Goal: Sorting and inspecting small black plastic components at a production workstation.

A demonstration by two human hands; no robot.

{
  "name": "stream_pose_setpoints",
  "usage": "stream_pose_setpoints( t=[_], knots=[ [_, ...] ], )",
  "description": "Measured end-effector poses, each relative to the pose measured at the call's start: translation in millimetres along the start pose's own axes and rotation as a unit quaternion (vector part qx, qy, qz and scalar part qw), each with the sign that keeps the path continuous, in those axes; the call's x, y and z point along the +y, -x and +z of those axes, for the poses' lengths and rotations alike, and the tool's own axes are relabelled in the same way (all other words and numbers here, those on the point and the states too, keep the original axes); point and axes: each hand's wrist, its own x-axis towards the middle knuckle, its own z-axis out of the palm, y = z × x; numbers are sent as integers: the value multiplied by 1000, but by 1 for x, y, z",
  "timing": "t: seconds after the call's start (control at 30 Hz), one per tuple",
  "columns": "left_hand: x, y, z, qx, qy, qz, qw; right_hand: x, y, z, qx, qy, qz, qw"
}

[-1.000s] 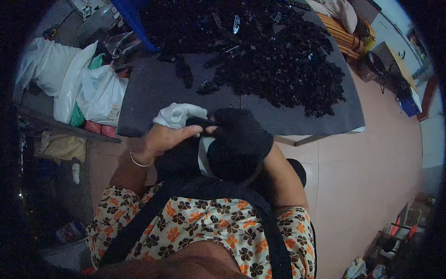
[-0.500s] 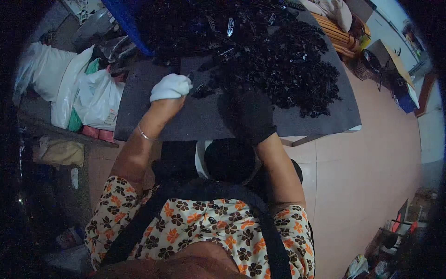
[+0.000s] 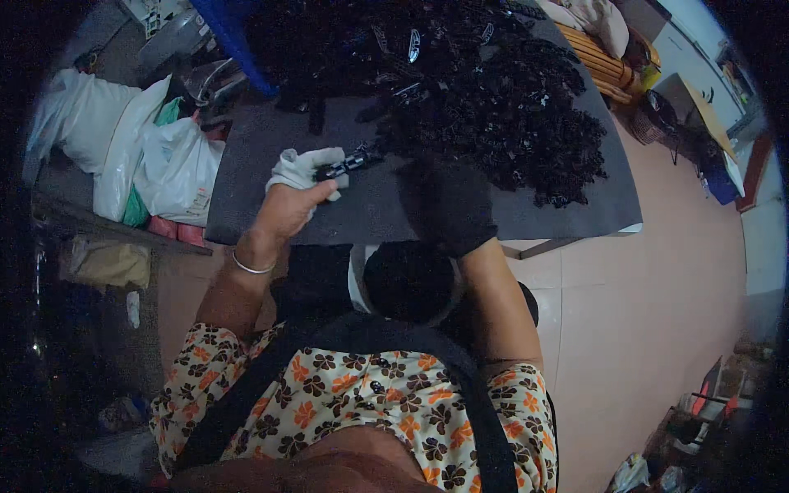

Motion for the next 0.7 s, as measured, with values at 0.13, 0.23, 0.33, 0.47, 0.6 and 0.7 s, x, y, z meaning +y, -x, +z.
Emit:
stream_pose_setpoints(
  t=[0.13, 0.23, 0.33, 0.47, 0.6, 0.7],
  knots=[
    [2, -4, 6, -28, -43, -46, 998, -1, -3, -5, -46, -9, 3, 999],
    [-1, -6, 5, -51, -35, -61, 996, -8, -4, -6, 28, -39, 1, 999],
    [0, -7, 7, -31, -2, -60, 998, 3, 0, -1, -6, -71, -5, 997],
    [20, -1, 21, -13, -462, 69, 884, -3, 13, -3, -13, -233, 5, 972],
    [-14, 4, 5, -40, -181, -50, 981, -4, 9, 27, -6, -240, -97, 966],
    [-12, 10, 10, -25, -141, -62, 988, -3, 15, 28, -27, -248, -77, 965]
  ],
)
